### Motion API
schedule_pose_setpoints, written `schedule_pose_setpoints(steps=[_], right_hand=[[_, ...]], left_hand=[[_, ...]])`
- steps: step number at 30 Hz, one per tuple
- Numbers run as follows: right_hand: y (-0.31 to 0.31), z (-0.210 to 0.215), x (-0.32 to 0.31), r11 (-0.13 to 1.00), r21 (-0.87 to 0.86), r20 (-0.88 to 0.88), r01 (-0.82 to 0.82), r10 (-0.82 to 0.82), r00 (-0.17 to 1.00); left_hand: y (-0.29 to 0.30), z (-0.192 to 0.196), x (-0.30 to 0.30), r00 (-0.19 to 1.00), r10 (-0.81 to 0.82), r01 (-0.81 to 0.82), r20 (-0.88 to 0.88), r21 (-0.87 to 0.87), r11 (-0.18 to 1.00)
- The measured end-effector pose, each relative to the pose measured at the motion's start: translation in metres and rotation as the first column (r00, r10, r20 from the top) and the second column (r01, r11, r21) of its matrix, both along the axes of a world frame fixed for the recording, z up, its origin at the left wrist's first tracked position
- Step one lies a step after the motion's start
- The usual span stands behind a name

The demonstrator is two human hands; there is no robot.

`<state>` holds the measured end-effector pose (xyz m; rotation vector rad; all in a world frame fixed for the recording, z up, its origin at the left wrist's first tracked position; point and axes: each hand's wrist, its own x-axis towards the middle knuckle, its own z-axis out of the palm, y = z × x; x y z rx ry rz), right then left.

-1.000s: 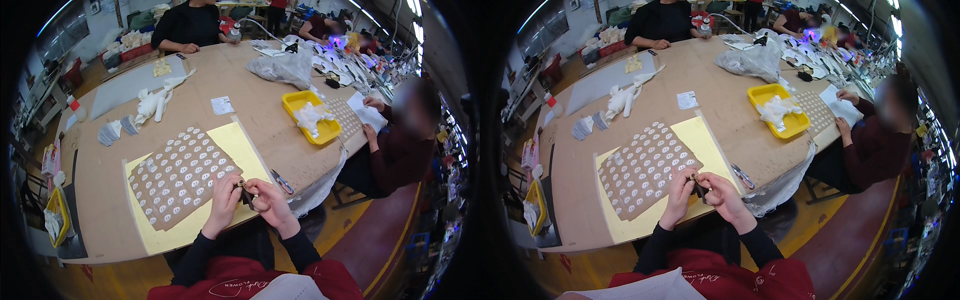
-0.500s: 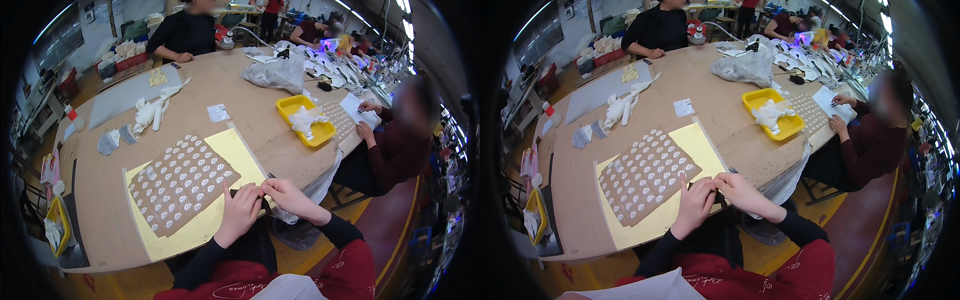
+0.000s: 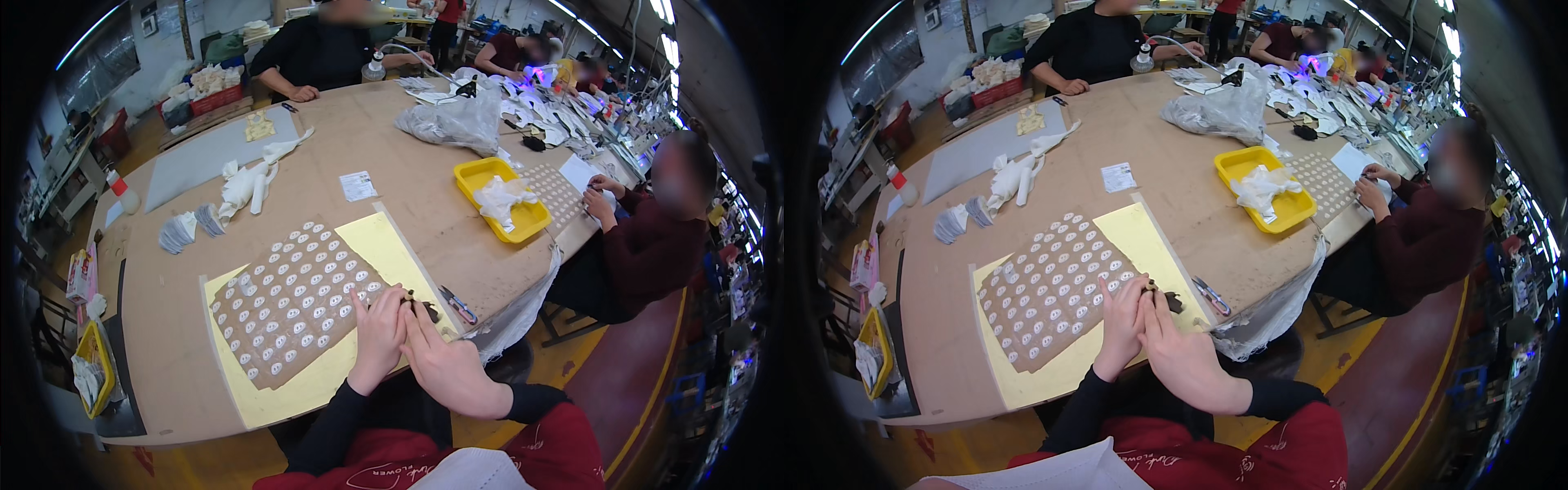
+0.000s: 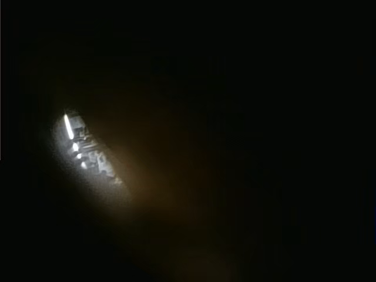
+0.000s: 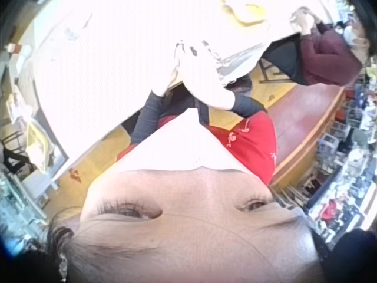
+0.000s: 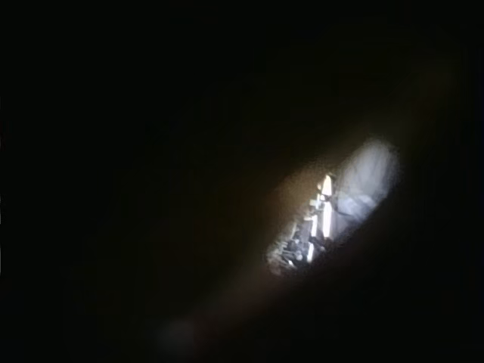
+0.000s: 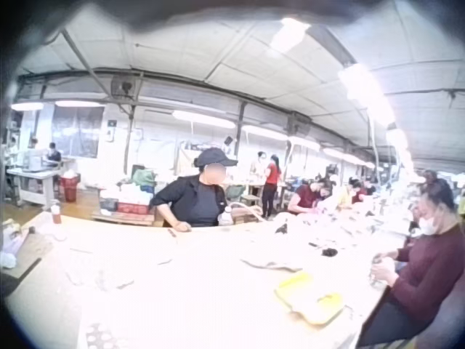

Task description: The person applies a yellow liquid from a squeeze bottle onto small white skull-shaped decorations arranged on a brown board. They also handle a small dark object and a cloth, wiping the object and placing it on the table. The person continues to apply the liquid to multiple decorations in a grid pattern.

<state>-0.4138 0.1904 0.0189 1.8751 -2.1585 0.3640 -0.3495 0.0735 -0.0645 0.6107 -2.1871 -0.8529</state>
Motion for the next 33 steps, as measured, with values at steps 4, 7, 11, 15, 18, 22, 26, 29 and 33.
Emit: schedule_pose_setpoints(steps=[4, 7, 11, 15, 18, 22, 26, 29, 33], right_hand=[[0.004, 0.004, -0.004, 0.993, -0.108, 0.291, -0.043, 0.073, 0.954], [-0.011, -0.006, -0.021, 0.969, -0.195, 0.436, 0.151, -0.052, 0.898], [-0.024, -0.033, -0.030, 0.962, -0.244, 0.756, 0.124, 0.109, 0.645], [-0.026, -0.028, -0.031, 0.969, -0.207, 0.813, 0.135, 0.094, 0.575], [-0.029, -0.029, -0.032, 0.962, -0.229, 0.773, 0.148, 0.087, 0.628], [-0.035, -0.041, -0.035, 0.934, -0.312, 0.666, 0.172, 0.086, 0.741], [-0.037, -0.037, -0.037, 0.939, -0.340, 0.546, 0.045, 0.159, 0.823], [-0.040, -0.031, -0.049, 0.937, -0.322, 0.351, -0.139, 0.254, 0.901], [-0.041, -0.030, -0.069, 0.862, -0.307, 0.073, -0.403, 0.443, 0.893]], left_hand=[[-0.017, -0.010, 0.006, 0.999, -0.005, 0.012, -0.036, 0.183, 0.983], [-0.013, -0.005, 0.010, 0.994, -0.048, 0.067, -0.094, 0.217, 0.974], [-0.005, -0.004, 0.009, 0.986, -0.070, 0.102, -0.151, 0.211, 0.972], [-0.005, -0.003, 0.010, 0.990, -0.052, 0.073, -0.132, 0.160, 0.984], [-0.005, -0.004, 0.007, 0.990, -0.048, 0.066, -0.131, 0.130, 0.989], [0.001, 0.001, 0.003, 0.991, -0.031, 0.048, -0.130, 0.132, 0.990], [-0.005, -0.001, 0.008, 0.992, -0.043, 0.057, -0.116, 0.124, 0.991], [-0.008, 0.001, 0.016, 0.992, -0.088, 0.103, -0.089, 0.184, 0.978], [-0.014, 0.002, 0.018, 0.972, -0.179, 0.217, -0.156, 0.283, 0.934]])
